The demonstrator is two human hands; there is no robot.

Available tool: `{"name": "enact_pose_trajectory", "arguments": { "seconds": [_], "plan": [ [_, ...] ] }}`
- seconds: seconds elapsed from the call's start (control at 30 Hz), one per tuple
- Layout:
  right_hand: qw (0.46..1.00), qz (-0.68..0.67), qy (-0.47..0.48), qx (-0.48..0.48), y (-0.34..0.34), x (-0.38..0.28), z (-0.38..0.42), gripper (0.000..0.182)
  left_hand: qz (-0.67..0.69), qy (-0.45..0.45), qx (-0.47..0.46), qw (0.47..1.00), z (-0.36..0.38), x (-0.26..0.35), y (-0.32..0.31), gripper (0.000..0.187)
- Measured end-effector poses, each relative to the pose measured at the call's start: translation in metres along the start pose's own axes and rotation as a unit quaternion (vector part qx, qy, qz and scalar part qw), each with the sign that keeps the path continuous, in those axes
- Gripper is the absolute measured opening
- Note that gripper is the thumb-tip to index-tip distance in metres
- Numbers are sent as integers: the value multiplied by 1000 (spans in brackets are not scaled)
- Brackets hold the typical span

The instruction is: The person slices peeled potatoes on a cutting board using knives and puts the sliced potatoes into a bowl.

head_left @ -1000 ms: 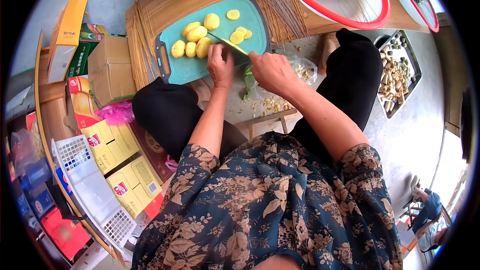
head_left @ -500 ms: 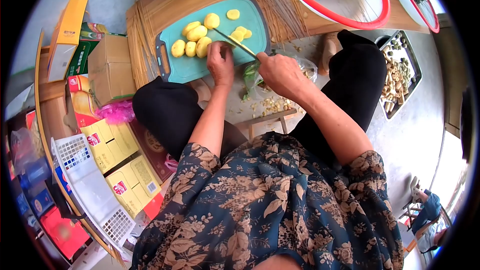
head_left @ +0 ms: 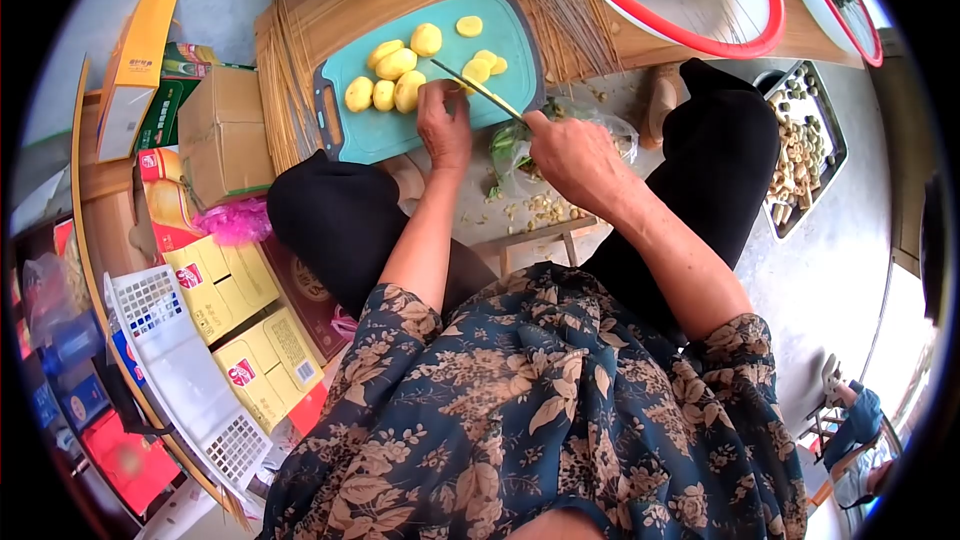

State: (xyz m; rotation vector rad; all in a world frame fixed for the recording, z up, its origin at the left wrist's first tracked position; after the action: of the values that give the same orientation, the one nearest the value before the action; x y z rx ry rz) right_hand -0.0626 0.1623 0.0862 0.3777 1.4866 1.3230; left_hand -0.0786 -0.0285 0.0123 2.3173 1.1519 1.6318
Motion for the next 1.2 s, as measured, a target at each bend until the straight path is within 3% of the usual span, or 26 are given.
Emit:
{"name": "enact_pose_trajectory", "arguments": {
  "seconds": [0.23, 0.3, 0.53, 0.6, 0.8, 0.9, 1.2],
  "plan": [
    [1000, 7, -2, -10, 0, -1, 1, 16, 7, 5, -3, 1000, 0, -3, 0, 14],
    [1000, 9, -4, -13, 0, -1, 1, 16, -26, -38, -2, 999, 0, 2, 1, 17],
    [1000, 8, -2, -15, -1, -1, -1, 17, -19, -37, -1, 999, 0, 4, 2, 16],
    [1000, 6, -1, -12, -3, 0, -1, 17, 15, 5, -2, 1000, 0, -2, 2, 12],
    [1000, 8, 8, -10, -5, -1, -6, 17, -19, -35, -6, 999, -1, 2, 1, 14],
    [1000, 4, 6, -15, -7, 0, -9, 17, 9, -2, -2, 1000, 0, -1, 2, 10],
    [999, 9, -5, -33, -7, -4, -16, 17, 4, -14, -2, 1000, -1, 0, 2, 10]
  ]
}}
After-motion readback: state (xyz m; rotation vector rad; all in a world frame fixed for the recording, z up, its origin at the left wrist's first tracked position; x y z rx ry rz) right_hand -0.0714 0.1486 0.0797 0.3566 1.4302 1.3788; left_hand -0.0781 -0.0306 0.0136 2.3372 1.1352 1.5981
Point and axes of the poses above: each hand's wrist, its own z-axis away from the middle knuckle, its own y-axis out of the back of the hand, x = y × z, the point moved 9 cm from there along -z, towards the middle knuckle, and after that the axes turned 5 degrees about z, right-handed, at the moved point
